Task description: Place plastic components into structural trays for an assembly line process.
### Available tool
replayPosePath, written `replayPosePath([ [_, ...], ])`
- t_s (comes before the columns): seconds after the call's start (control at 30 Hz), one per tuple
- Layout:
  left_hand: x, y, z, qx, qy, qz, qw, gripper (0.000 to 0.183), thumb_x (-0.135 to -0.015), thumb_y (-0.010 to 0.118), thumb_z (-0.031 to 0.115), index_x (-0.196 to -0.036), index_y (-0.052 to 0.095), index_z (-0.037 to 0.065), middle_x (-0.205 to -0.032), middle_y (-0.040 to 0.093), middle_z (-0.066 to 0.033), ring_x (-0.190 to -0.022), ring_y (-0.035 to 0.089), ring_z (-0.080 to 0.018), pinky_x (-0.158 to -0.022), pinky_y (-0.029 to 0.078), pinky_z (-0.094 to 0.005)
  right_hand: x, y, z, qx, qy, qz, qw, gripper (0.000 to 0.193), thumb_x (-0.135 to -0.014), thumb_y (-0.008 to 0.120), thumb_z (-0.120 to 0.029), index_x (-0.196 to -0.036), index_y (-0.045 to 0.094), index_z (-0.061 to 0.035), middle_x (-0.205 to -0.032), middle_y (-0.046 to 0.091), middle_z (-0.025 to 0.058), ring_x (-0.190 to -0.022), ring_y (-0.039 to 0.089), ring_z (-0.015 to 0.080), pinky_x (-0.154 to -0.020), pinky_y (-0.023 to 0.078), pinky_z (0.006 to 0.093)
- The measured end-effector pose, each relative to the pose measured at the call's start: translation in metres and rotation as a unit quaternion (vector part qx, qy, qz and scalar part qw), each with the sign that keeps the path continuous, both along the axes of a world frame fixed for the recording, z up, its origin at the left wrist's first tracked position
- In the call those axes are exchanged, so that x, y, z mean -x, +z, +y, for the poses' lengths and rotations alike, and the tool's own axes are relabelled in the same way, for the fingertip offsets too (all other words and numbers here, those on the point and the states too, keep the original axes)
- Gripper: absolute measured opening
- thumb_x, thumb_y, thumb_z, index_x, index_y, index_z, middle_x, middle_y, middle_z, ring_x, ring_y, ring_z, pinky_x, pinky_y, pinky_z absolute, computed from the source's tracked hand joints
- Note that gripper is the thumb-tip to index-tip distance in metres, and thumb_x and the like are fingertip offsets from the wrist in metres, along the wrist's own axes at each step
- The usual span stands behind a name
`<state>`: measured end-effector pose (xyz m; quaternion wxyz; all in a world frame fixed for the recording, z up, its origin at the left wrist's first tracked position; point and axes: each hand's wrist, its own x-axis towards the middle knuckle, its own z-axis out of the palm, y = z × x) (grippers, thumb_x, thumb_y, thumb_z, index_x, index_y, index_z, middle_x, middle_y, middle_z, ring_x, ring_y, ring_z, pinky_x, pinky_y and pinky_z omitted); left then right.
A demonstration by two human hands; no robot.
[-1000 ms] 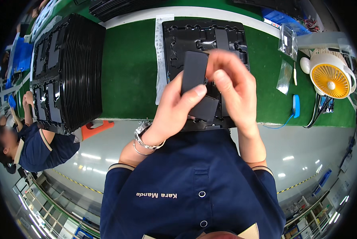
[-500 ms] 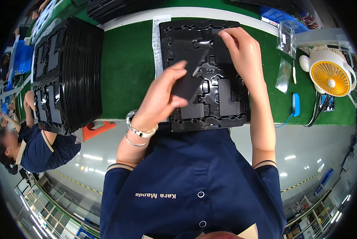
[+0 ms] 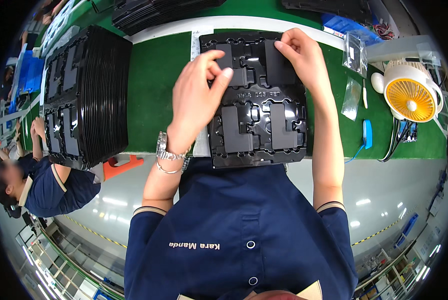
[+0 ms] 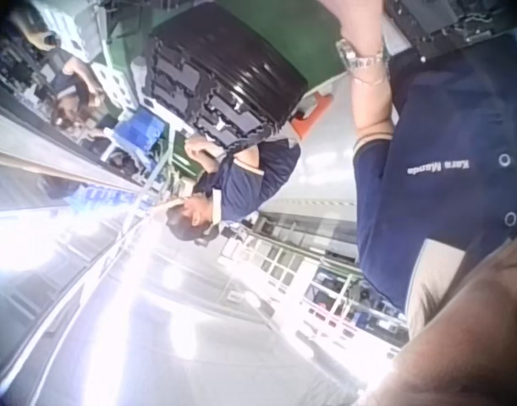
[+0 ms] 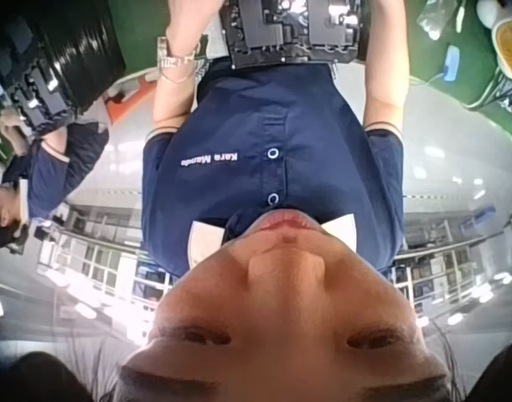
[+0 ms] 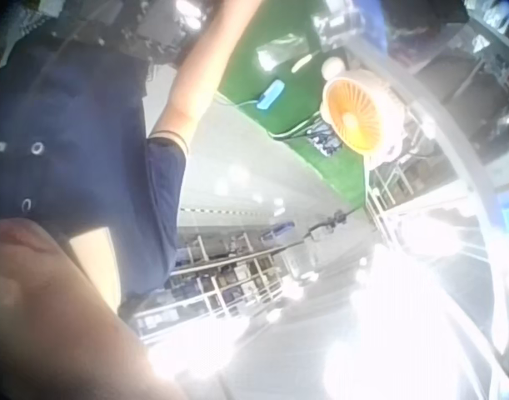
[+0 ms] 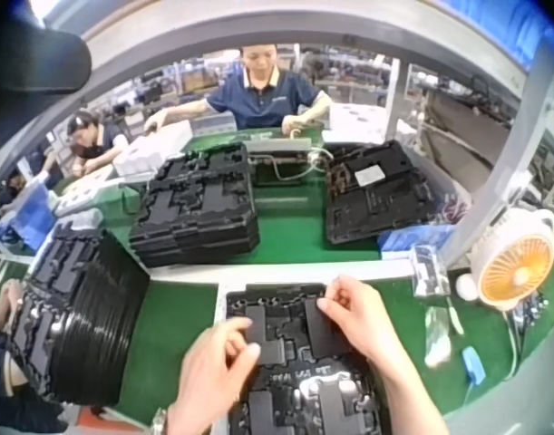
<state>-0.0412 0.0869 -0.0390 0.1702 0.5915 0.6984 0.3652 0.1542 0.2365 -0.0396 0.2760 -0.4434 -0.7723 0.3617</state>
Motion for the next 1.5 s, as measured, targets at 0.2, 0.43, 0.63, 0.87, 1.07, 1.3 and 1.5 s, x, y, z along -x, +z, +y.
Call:
replayPosePath([
  [0.2, -0.036, 0.014, -0.007, 0.049, -0.079, -0.281, 0.955, 0.039, -0.091, 0.065, 0.030, -0.117, 0.059, 0.001, -0.092, 0.061, -0.0069, -0.077, 0.057, -0.0119, -0.063, 0.046, -0.0248, 0.015, 0.040, -0.062, 0.019, 0.022, 0.246, 0.969, 0.020, -0.084, 0.070, -0.003, -0.101, 0.060, -0.0008, -0.080, 0.064, 0.0027, -0.073, 0.057, 0.0077, -0.068, 0.047, 0.0234],
  [0.43, -0.044, 0.019, -0.023, 0.005, -0.045, -0.455, 0.889, 0.018, -0.095, 0.059, 0.017, -0.102, 0.061, 0.001, -0.084, 0.060, 0.0027, -0.073, 0.049, -0.0036, -0.064, 0.042, -0.0216, 0.009, 0.039, -0.093, 0.156, 0.040, 0.240, 0.957, 0.013, -0.091, 0.065, -0.008, -0.099, 0.061, 0.0013, -0.086, 0.064, 0.0014, -0.079, 0.057, 0.0056, -0.072, 0.047, 0.0208],
  [0.63, -0.045, 0.018, -0.027, -0.012, -0.046, -0.436, 0.899, 0.017, -0.094, 0.059, 0.015, -0.103, 0.059, 0.000, -0.086, 0.061, 0.0009, -0.075, 0.052, -0.0053, -0.067, 0.044, -0.0235, 0.013, 0.035, -0.106, 0.224, 0.049, 0.280, 0.932, 0.009, -0.090, 0.064, -0.008, -0.090, 0.061, 0.0007, -0.082, 0.063, 0.0020, -0.077, 0.059, 0.0074, -0.070, 0.047, 0.0224],
  [0.87, -0.046, 0.024, -0.027, -0.046, -0.037, -0.269, 0.961, 0.023, -0.090, 0.061, 0.011, -0.109, 0.057, -0.001, -0.089, 0.064, -0.0087, -0.078, 0.062, -0.0150, -0.070, 0.050, -0.0299, 0.013, 0.033, -0.111, -0.012, 0.055, 0.220, 0.974, 0.008, -0.085, 0.066, -0.002, -0.087, 0.060, 0.0016, -0.082, 0.061, 0.0057, -0.072, 0.058, 0.0130, -0.066, 0.048, 0.0256],
  [1.07, -0.050, 0.026, -0.029, -0.056, -0.026, -0.285, 0.957, 0.025, -0.088, 0.062, 0.011, -0.110, 0.058, -0.001, -0.089, 0.065, -0.0118, -0.078, 0.064, -0.0204, -0.070, 0.051, -0.0320, 0.016, 0.037, -0.119, 0.217, 0.024, 0.319, 0.923, 0.012, -0.093, 0.064, -0.010, -0.091, 0.060, 0.0009, -0.082, 0.061, -0.0003, -0.074, 0.056, 0.0057, -0.068, 0.048, 0.0217],
  [1.3, -0.052, 0.026, -0.031, -0.057, -0.027, -0.263, 0.963, 0.027, -0.088, 0.063, 0.013, -0.110, 0.057, -0.001, -0.090, 0.065, -0.0127, -0.079, 0.065, -0.0213, -0.070, 0.051, -0.0333, 0.012, 0.034, -0.118, 0.179, 0.055, 0.304, 0.934, 0.012, -0.093, 0.063, -0.011, -0.090, 0.060, 0.0004, -0.083, 0.060, -0.0010, -0.074, 0.055, 0.0038, -0.067, 0.047, 0.0202],
  [1.5, -0.049, 0.033, -0.034, 0.019, -0.054, -0.371, 0.927, 0.023, -0.095, 0.056, 0.023, -0.100, 0.058, 0.000, -0.084, 0.060, -0.0017, -0.075, 0.052, -0.0063, -0.067, 0.045, -0.0236, 0.004, 0.028, -0.105, 0.263, 0.112, 0.335, 0.898, 0.014, -0.094, 0.062, -0.015, -0.095, 0.061, -0.0011, -0.086, 0.060, -0.0006, -0.076, 0.055, 0.0064, -0.071, 0.046, 0.0219],
])
